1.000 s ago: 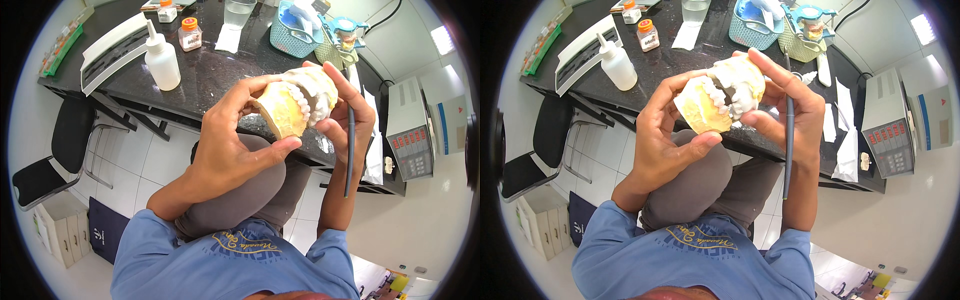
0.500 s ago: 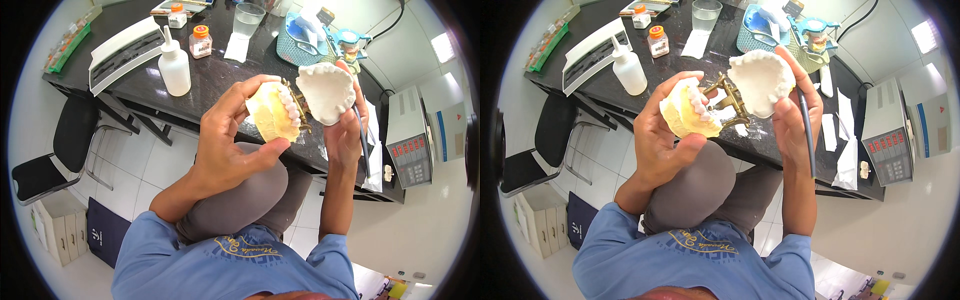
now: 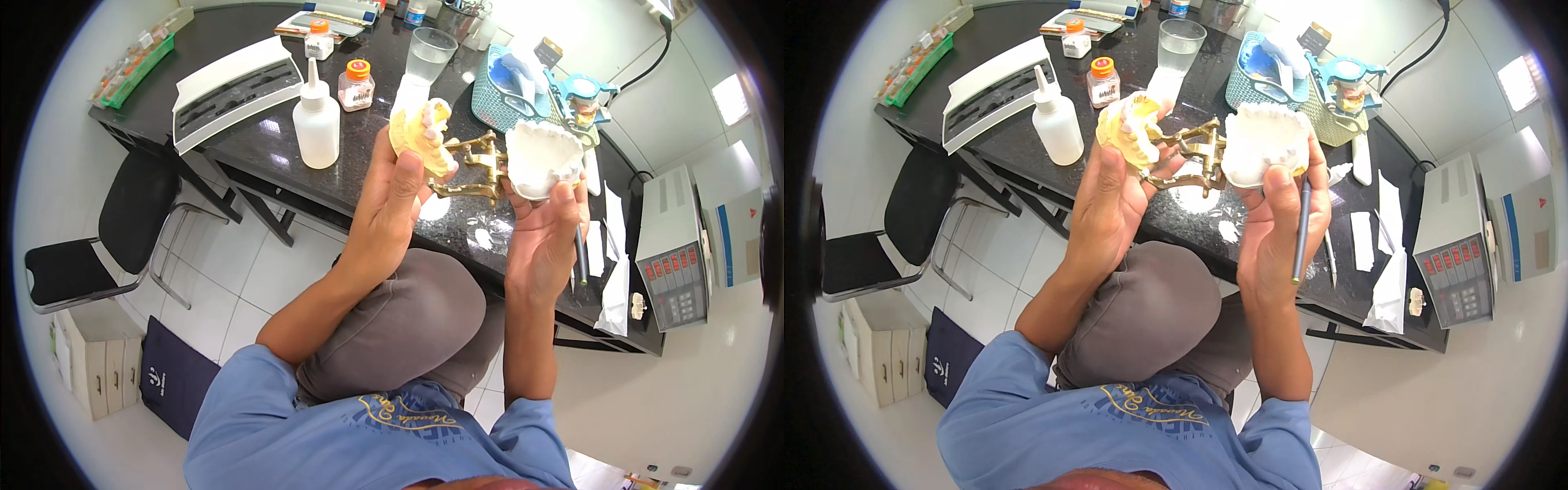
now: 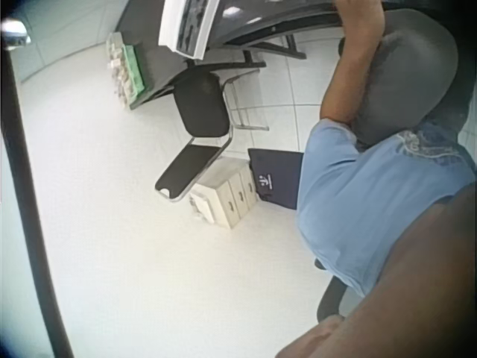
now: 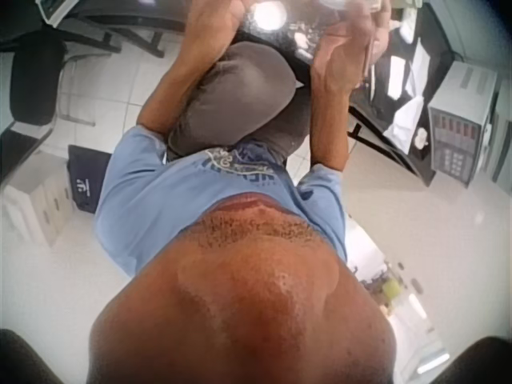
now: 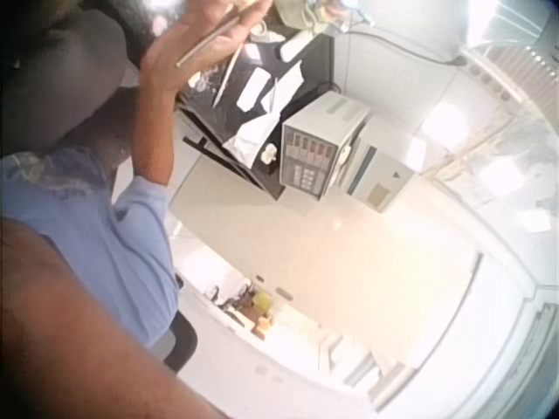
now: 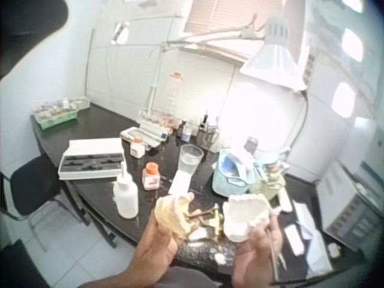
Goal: The person applies a white substance to a dental model using a small brush, occasionally wiping the brush with a paper towel and picking up more substance from a nearby surface.
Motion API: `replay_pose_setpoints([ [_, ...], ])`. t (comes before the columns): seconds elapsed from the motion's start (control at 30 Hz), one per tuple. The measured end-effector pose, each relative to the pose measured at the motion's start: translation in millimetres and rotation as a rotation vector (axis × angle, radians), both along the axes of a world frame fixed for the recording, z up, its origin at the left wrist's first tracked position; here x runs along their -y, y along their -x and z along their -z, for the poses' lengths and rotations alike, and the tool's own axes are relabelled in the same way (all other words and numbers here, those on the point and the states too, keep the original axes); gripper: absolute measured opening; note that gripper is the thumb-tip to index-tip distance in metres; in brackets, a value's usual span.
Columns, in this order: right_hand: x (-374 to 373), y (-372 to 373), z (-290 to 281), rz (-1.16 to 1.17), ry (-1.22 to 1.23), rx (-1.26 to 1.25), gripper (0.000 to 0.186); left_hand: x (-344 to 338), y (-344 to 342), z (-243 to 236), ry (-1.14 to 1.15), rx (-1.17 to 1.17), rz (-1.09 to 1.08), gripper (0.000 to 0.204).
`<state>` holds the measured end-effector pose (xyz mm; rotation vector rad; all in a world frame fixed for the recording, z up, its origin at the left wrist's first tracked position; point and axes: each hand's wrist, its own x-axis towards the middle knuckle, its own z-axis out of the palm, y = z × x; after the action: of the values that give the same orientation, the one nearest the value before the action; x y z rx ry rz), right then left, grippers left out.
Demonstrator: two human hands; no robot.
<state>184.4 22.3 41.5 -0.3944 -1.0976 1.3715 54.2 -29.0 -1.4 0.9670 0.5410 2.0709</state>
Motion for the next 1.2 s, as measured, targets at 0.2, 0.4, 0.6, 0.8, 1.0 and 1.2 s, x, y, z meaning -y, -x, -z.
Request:
replay_pose_setpoints([
  [0.2, 17.6, 7.2, 1.0, 0.101, -0.084, 0.136, 0.061, -9.5, 1.1, 4.2, 0.112, 0.017, 0.041, 0.054],
  [0.4, 21.1, 4.5, -1.1, 0.151, -0.208, 0.471, 0.074, -11.6, 3.6, 3.9, 0.093, 0.226, 0.054, 0.046],
  [0.6, -2.4, -21.8, -11.0, 0.439, -0.481, 0.55, 0.062, -15.5, 18.2, 3.7, 0.144, 0.175, 0.059, 0.04],
  [0.8, -61.3, -12.1, -83.9, 0.309, -0.596, 0.816, 0.045, -18.4, 42.9, 11.6, 0.227, 0.042, 0.215, 0.042],
  [1.0, -143.5, 61.8, -89.2, 0.054, -0.614, 0.992, 0.02, -20.3, 61.5, 16.4, 0.297, -0.082, 0.415, 0.055],
  [1.2, -222.6, 117.3, -67.0, 0.073, -0.641, 1.26, 0.019, -23.6, 66.4, 20.7, 0.311, -0.051, 0.5, 0.055],
])
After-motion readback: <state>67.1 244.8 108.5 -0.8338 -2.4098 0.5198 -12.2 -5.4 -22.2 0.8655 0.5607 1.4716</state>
